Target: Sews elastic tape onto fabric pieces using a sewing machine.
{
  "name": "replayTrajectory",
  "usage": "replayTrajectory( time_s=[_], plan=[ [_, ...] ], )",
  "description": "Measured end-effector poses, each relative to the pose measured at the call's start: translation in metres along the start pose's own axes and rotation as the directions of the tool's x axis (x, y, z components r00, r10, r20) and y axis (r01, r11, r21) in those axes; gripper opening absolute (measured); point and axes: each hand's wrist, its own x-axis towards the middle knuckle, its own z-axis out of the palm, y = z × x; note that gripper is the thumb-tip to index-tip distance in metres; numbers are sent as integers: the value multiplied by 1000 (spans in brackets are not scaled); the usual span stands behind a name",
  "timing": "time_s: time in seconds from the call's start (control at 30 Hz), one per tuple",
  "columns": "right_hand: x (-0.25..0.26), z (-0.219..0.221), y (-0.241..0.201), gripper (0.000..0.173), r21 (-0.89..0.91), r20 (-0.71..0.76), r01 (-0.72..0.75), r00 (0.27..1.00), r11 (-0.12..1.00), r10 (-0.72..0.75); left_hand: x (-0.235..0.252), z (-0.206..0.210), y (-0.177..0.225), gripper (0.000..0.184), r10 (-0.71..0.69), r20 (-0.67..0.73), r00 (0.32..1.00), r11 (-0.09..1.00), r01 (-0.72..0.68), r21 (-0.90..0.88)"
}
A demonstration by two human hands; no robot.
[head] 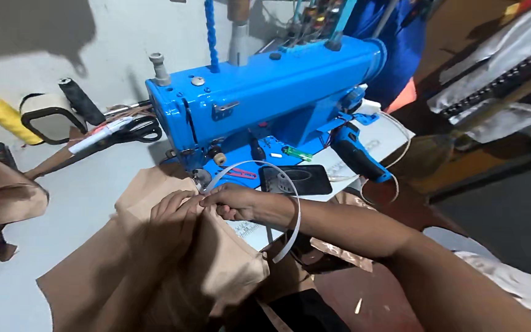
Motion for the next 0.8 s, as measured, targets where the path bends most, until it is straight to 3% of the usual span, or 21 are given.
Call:
replayTrajectory(
  time_s=[0.1,0.2,0.37,0.5,0.63,0.73,0.8],
  plan=[
    [-4,-5,1,18,-228,19,1,1000,974,3,0,0,4,53,11,49,999,995,-16,99],
    [-14,-6,7,17,-453,3,103,994,886,-113,-1,1,5,51,-7,86,996,991,-5,134],
    [-22,-9,16,16,-400,-64,134,983,907,-174,-3,3,3,49,12,99,995,990,-25,137],
    [-22,-8,15,10,-286,-56,86,993,954,-106,-1,2,6,49,43,127,991,987,-62,145],
    [-19,-6,11,16,-206,12,20,1000,978,-18,-1,1,3,42,106,50,993,994,-106,-3],
    [-16,-11,10,16,-253,72,2,997,968,17,-2,1,-1,39,155,45,987,987,-153,-47],
    [-17,-15,11,20,-392,99,12,995,920,30,-3,0,1,41,174,79,982,985,-173,-17]
  ],
)
